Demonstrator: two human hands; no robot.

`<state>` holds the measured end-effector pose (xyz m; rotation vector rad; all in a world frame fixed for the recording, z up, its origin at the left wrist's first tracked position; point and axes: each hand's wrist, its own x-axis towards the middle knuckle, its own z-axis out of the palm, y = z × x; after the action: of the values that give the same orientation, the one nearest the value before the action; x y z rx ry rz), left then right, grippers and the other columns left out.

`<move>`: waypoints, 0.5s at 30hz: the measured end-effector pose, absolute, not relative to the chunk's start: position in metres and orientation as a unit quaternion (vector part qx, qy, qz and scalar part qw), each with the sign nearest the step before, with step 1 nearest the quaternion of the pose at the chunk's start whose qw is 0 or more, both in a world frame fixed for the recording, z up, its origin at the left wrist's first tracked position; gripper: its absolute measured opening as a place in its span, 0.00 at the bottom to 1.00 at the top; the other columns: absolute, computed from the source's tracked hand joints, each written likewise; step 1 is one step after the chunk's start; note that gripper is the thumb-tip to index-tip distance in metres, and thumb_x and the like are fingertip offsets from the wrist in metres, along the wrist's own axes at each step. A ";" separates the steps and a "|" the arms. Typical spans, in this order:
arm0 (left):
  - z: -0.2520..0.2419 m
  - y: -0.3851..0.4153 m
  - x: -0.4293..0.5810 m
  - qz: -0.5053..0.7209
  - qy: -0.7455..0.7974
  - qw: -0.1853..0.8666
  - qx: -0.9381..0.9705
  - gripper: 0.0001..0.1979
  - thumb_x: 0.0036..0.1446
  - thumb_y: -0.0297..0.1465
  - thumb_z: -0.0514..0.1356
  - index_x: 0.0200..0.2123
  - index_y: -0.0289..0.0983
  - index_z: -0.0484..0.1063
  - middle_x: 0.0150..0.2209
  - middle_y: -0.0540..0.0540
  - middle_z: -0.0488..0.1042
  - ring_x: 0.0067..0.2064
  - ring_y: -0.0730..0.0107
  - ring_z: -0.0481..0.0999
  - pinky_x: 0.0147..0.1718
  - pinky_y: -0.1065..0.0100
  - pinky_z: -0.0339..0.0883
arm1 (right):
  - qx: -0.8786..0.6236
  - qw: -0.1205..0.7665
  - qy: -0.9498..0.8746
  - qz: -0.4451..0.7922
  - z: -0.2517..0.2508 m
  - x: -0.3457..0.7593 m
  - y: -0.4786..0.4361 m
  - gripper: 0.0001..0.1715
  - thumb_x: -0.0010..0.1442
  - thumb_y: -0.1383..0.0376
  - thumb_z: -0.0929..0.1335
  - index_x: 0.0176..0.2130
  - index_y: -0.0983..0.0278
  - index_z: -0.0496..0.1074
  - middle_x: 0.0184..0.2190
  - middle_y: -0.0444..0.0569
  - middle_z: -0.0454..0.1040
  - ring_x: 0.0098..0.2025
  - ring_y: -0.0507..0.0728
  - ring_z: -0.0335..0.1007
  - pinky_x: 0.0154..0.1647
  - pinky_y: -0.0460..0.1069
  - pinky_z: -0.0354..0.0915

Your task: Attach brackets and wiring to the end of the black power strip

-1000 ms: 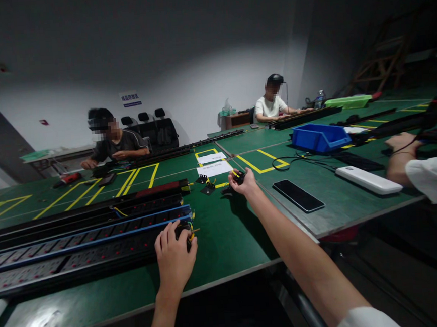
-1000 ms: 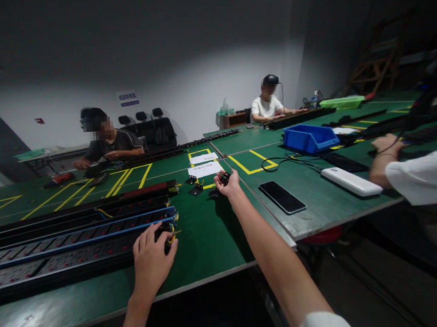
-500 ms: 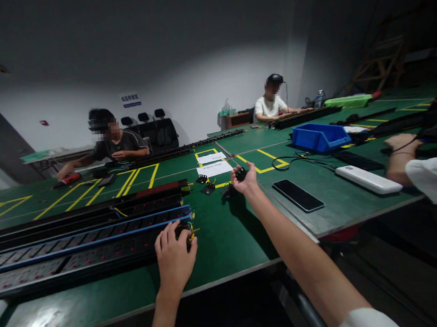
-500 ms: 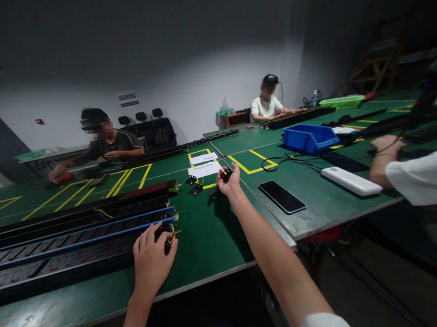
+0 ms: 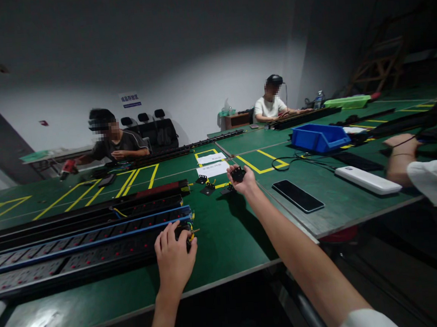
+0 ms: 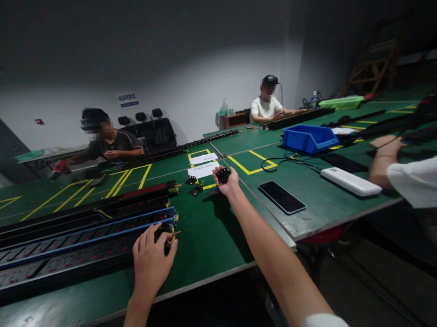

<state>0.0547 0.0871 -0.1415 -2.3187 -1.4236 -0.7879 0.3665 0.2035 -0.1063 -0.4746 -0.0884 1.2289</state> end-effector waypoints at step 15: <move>-0.141 0.087 0.054 -0.272 -0.495 0.162 -0.809 0.09 0.62 0.35 0.59 0.39 0.42 0.78 0.58 0.39 0.71 0.62 0.48 0.66 0.61 0.45 0.58 | -0.225 0.790 -0.014 0.570 -0.108 0.370 0.203 0.22 0.70 0.59 0.55 0.29 0.62 0.65 0.18 0.43 0.68 0.18 0.50 0.67 0.21 0.43 0.69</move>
<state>0.0544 0.0870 -0.1414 -2.3079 -1.4126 -0.7775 0.3695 0.2032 -0.1081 -0.4845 -0.0311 1.2273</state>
